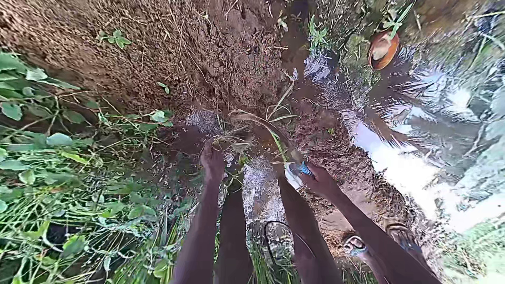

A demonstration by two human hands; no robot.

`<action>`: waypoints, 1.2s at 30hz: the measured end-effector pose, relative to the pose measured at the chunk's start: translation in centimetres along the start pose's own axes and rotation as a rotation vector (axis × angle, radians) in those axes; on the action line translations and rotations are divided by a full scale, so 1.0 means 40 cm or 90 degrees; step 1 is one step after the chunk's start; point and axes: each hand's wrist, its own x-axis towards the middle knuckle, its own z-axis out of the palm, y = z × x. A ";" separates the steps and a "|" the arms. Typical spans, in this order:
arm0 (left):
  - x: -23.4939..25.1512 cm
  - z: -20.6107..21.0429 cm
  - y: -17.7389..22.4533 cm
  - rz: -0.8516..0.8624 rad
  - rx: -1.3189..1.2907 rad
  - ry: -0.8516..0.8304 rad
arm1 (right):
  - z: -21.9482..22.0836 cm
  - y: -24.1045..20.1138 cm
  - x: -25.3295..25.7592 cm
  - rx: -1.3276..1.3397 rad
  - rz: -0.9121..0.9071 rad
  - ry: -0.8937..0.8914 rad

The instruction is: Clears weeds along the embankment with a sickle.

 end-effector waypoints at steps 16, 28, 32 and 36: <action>-0.195 0.016 -0.120 -0.167 -0.081 -0.020 | 0.067 -0.076 -0.049 -0.085 0.029 -0.002; 0.179 0.008 0.002 -0.002 0.066 0.056 | 0.013 -0.099 -0.097 0.376 0.033 0.243; 0.208 0.155 0.109 0.037 -0.035 0.070 | -0.001 -0.066 -0.100 0.457 0.053 0.264; 0.183 0.246 0.131 -0.104 0.069 0.097 | 0.017 -0.056 -0.112 0.461 0.062 0.265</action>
